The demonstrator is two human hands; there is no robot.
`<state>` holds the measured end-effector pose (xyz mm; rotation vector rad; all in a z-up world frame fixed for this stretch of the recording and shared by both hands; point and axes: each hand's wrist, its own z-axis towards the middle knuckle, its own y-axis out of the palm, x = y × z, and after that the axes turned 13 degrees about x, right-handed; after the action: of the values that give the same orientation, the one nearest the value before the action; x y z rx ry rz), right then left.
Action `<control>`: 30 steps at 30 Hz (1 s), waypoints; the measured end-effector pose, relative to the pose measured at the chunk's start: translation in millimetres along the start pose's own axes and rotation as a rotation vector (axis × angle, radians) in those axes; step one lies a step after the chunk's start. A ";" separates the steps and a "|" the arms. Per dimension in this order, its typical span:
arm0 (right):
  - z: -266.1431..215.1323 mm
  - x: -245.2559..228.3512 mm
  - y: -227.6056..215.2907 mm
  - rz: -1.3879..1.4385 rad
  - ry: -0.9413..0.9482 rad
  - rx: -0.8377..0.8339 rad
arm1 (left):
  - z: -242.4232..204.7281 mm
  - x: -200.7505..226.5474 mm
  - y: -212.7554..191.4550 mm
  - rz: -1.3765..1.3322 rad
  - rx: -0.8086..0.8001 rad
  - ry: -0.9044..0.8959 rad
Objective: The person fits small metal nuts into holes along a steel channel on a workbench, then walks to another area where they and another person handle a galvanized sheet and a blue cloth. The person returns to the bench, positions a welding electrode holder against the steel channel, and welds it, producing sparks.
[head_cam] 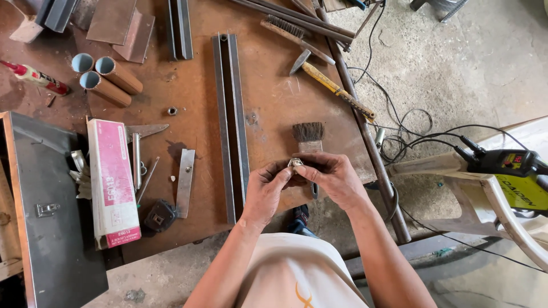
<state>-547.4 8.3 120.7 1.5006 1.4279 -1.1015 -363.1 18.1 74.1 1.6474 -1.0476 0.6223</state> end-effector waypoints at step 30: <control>13.7 50.6 2.9 0.153 -0.137 0.118 | -0.6 -6.3 9.2 -0.091 0.155 -0.094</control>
<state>-545.8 11.7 68.4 1.5576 1.1530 -1.1863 -374.0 20.1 73.7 1.8650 -1.0056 0.5822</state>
